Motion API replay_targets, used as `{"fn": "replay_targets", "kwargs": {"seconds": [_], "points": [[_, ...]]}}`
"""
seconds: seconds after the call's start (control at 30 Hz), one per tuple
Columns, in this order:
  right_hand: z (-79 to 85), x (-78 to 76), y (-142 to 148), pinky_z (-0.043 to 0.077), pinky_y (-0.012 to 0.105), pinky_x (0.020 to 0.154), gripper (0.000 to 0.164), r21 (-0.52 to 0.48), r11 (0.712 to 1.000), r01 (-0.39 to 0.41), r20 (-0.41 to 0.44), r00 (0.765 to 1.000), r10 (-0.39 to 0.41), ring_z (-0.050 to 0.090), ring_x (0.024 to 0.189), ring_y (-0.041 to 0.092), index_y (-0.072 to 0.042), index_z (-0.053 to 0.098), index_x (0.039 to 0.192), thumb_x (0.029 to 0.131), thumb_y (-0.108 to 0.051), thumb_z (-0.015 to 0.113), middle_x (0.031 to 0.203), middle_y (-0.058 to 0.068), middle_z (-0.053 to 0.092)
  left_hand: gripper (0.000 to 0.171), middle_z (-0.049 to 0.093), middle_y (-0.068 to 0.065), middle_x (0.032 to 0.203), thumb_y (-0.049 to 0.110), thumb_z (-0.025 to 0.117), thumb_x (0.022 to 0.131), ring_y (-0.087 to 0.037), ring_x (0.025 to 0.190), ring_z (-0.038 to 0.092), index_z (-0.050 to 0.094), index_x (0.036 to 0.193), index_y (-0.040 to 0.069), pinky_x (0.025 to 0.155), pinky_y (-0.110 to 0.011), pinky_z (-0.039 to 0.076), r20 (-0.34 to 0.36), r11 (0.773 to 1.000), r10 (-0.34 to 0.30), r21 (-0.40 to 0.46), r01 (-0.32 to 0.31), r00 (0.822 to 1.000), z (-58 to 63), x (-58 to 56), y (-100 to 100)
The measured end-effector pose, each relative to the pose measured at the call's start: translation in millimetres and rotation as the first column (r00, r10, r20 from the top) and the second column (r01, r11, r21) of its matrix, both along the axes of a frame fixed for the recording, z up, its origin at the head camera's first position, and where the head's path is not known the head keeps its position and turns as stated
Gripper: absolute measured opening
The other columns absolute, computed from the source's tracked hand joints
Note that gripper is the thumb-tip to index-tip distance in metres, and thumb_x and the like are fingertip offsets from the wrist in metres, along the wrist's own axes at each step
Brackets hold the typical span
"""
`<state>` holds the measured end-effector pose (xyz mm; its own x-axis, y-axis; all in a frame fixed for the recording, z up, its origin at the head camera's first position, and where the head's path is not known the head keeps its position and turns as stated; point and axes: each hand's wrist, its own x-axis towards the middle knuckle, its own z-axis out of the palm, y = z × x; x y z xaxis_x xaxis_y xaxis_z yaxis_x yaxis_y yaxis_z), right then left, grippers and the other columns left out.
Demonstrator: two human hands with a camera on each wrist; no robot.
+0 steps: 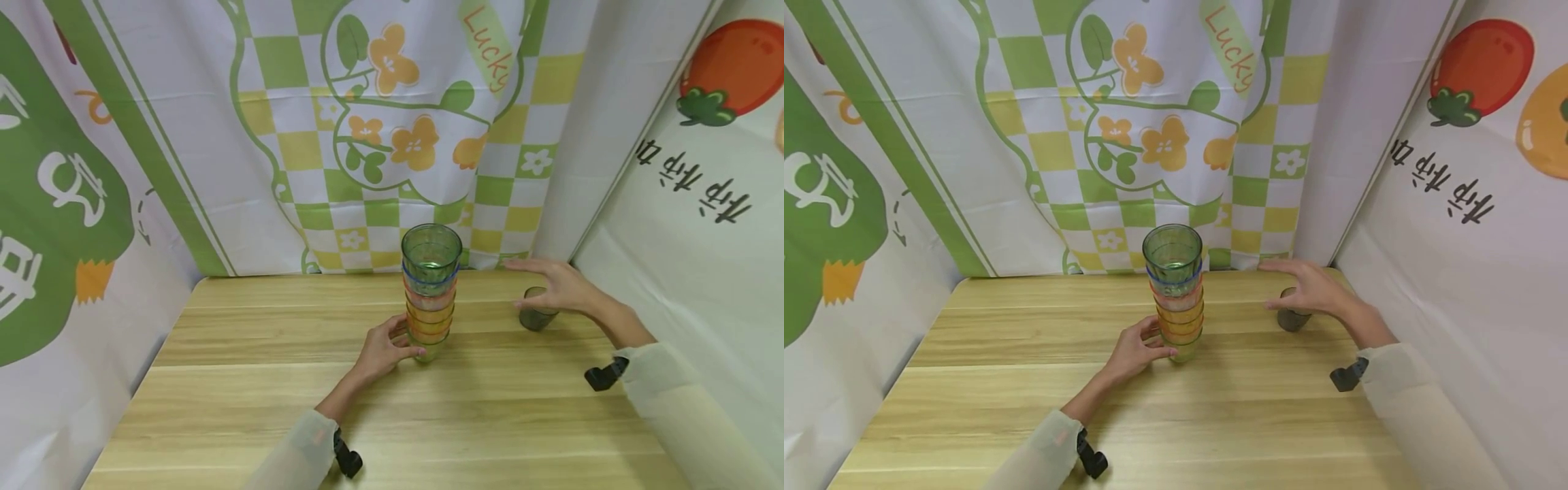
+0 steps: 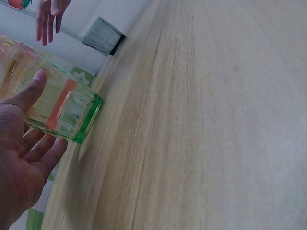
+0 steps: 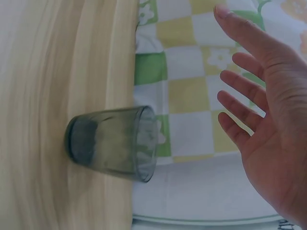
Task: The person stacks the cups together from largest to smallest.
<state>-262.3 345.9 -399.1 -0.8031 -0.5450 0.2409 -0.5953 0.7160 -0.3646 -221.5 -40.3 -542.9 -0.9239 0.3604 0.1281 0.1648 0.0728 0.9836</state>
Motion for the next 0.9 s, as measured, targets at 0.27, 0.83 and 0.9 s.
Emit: {"fn": "replay_targets", "kwargs": {"seconds": [0.27,0.83,0.9], "points": [[-16.4,-2.9,18,0.057,0.066,0.094,0.083,0.062,0.998,0.022,-0.047,0.999,-0.020,0.066,0.121,0.050,-0.002,0.066,0.141,0.072,-0.037,0.097,0.138,0.025,0.067,0.080,0.060,-0.026,0.147,0.009,0.092,0.082,-0.043,0.136,0.058,0.054,0.151,-0.002,0.107,-0.046,0.057,-0.004,1.000,0.008,0.001,-0.008,1.000,-1.3,-0.2,0],[-47.3,-7.0,45,0.052,0.070,0.099,0.084,-0.026,0.999,0.027,0.030,0.999,-0.026,0.061,0.123,0.055,0.010,0.065,0.136,0.069,-0.025,0.100,0.135,0.032,0.066,0.077,0.060,-0.025,0.146,0.007,0.091,0.083,-0.043,0.137,0.058,0.055,0.150,-0.001,0.108,-0.048,0.056,-0.007,1.000,-0.002,0.022,0.002,1.000,-2.5,-1.2,1],[-49.9,-7.4,47,0.051,0.070,0.100,0.083,-0.032,0.999,0.040,0.046,0.998,-0.039,0.061,0.125,0.055,0.009,0.065,0.137,0.069,-0.024,0.100,0.136,0.032,0.065,0.077,0.060,-0.025,0.146,0.007,0.091,0.083,-0.043,0.137,0.058,0.055,0.150,-0.001,0.108,-0.048,0.056,-0.008,1.000,-0.004,0.024,0.004,1.000,-2.6,-1.2,0]]}}
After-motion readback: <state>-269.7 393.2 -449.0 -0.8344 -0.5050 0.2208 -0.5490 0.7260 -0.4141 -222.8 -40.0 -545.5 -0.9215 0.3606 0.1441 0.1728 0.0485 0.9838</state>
